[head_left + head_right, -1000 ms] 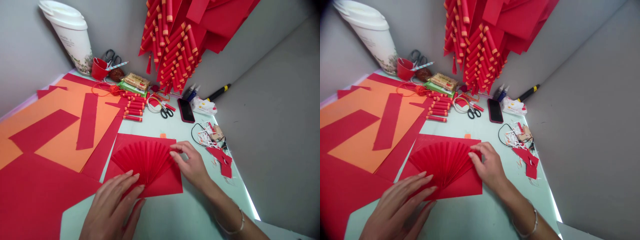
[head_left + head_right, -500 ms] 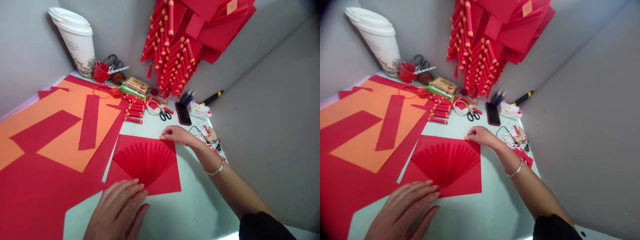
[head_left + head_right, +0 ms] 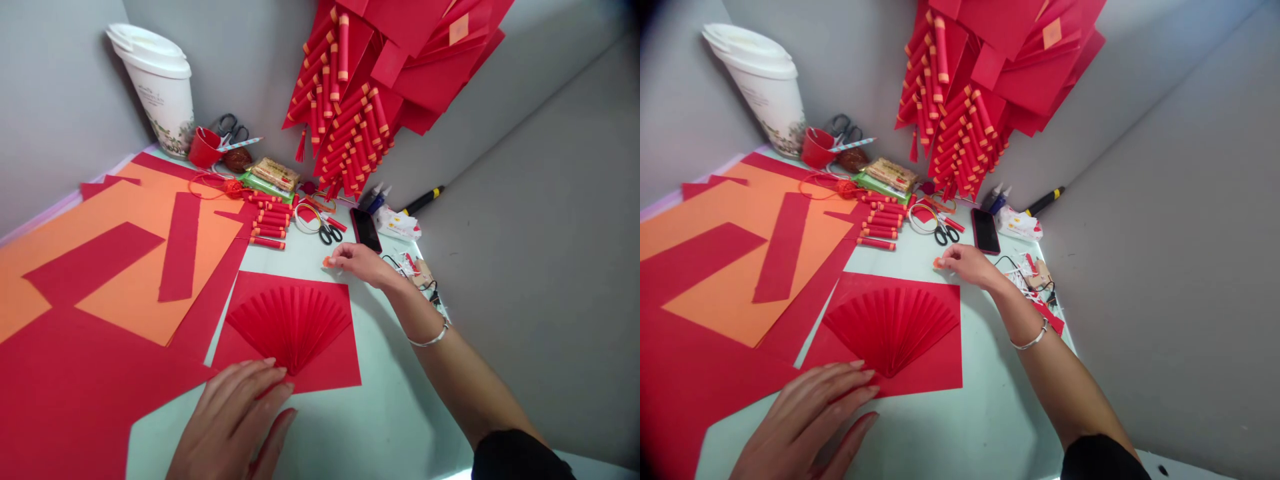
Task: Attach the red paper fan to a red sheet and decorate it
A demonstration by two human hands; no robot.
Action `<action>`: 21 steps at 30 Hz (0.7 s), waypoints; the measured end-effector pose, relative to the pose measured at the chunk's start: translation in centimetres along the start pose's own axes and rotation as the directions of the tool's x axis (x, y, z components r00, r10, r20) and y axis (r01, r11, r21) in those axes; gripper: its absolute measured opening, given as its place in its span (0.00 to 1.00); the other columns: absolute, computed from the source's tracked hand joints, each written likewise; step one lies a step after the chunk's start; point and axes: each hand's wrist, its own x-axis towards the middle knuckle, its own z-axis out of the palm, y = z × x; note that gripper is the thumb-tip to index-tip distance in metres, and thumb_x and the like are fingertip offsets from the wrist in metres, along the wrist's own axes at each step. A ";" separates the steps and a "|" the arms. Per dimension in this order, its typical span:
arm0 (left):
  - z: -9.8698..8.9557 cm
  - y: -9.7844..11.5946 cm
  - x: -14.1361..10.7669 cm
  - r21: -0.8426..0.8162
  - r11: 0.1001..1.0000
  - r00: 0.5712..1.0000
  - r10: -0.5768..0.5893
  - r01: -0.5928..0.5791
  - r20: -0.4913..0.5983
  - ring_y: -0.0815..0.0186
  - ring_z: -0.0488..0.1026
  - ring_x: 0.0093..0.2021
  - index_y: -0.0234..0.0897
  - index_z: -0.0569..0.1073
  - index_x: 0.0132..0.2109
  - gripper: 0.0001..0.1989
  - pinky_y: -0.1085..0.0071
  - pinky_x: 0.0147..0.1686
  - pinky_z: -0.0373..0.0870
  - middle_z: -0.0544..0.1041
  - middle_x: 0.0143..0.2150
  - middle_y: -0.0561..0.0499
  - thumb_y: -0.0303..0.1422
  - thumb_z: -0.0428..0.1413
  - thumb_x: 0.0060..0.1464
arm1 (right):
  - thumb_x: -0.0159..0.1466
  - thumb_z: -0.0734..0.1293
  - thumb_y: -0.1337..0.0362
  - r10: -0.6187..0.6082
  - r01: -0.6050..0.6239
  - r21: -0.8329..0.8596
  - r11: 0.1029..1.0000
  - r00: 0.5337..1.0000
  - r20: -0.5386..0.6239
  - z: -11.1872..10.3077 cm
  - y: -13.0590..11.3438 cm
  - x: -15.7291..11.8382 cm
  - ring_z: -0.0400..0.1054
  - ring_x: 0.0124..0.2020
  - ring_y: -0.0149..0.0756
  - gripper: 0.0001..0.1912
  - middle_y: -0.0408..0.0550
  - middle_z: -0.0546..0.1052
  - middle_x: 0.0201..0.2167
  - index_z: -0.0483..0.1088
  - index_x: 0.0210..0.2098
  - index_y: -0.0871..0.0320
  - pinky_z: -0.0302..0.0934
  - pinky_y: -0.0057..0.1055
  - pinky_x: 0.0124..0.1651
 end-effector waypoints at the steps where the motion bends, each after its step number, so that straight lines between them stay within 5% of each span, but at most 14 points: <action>1: 0.0 0.0 0.0 -0.007 1.000 1.000 -0.014 0.014 -0.007 0.60 0.75 0.49 0.40 0.75 0.48 0.11 0.63 0.52 0.69 0.81 0.45 0.49 0.31 0.58 0.57 | 0.60 0.67 0.58 -0.010 0.010 0.028 1.000 1.000 -0.017 -0.3 -0.2 -0.2 0.66 0.31 0.29 0.10 0.46 0.76 0.32 0.67 0.32 0.60 0.59 0.26 0.35; 5: 0.0 0.2 -0.3 -0.175 0.970 0.985 -0.174 0.170 -0.004 0.65 0.77 0.47 0.44 0.74 0.50 0.13 0.71 0.47 0.75 0.81 0.45 0.51 0.34 0.58 0.58 | 0.61 0.67 0.58 -0.063 0.055 0.193 0.980 0.997 0.035 -0.6 -2.0 -3.1 0.66 0.30 0.28 0.10 0.44 0.76 0.32 0.67 0.33 0.59 0.60 0.26 0.35; 7: 0.2 0.2 -0.8 -0.362 0.860 0.932 -0.348 0.360 0.100 0.66 0.79 0.44 0.47 0.73 0.52 0.13 0.75 0.43 0.77 0.81 0.45 0.53 0.36 0.58 0.59 | 0.60 0.69 0.59 -0.097 0.048 0.288 0.956 0.983 0.157 0.3 -3.1 -5.5 0.66 0.29 0.28 0.09 0.42 0.75 0.30 0.68 0.33 0.58 0.61 0.26 0.35; 10: 0.4 0.1 -1.0 -0.636 0.417 0.746 -0.514 0.649 0.424 0.65 0.81 0.40 0.50 0.71 0.53 0.13 0.74 0.34 0.80 0.82 0.44 0.53 0.41 0.53 0.62 | 0.60 0.71 0.60 -0.118 0.002 0.309 0.951 0.927 0.355 2.6 -4.5 -9.3 0.66 0.28 0.27 0.08 0.40 0.75 0.28 0.70 0.33 0.58 0.60 0.25 0.32; 13: 0.2 0.3 -0.2 -0.642 0.017 0.588 -0.418 0.767 0.692 0.60 0.81 0.40 0.46 0.72 0.51 0.17 0.70 0.31 0.80 0.82 0.44 0.48 0.49 0.52 0.60 | 0.61 0.70 0.61 -0.123 0.012 0.250 0.968 0.892 0.435 4.6 -5.0 -11.9 0.66 0.28 0.26 0.06 0.39 0.74 0.27 0.71 0.33 0.57 0.60 0.24 0.31; 16: -0.1 0.7 0.9 -0.571 -0.101 0.511 -0.340 0.815 0.790 0.59 0.81 0.41 0.43 0.72 0.48 0.21 0.68 0.34 0.79 0.82 0.42 0.47 0.51 0.56 0.56 | 0.63 0.69 0.61 -0.131 0.060 0.180 0.982 0.900 0.416 5.9 -5.0 -13.0 0.67 0.29 0.27 0.05 0.40 0.74 0.28 0.73 0.35 0.56 0.60 0.23 0.32; 21: -0.2 1.7 1.9 -0.395 -0.148 0.323 -0.360 0.907 0.875 0.58 0.79 0.40 0.37 0.74 0.41 0.22 0.67 0.35 0.76 0.81 0.39 0.46 0.52 0.60 0.50 | 0.64 0.68 0.62 -0.128 0.093 0.101 0.991 0.894 0.430 7.0 -5.0 -13.3 0.68 0.30 0.27 0.05 0.40 0.76 0.29 0.75 0.38 0.56 0.59 0.23 0.32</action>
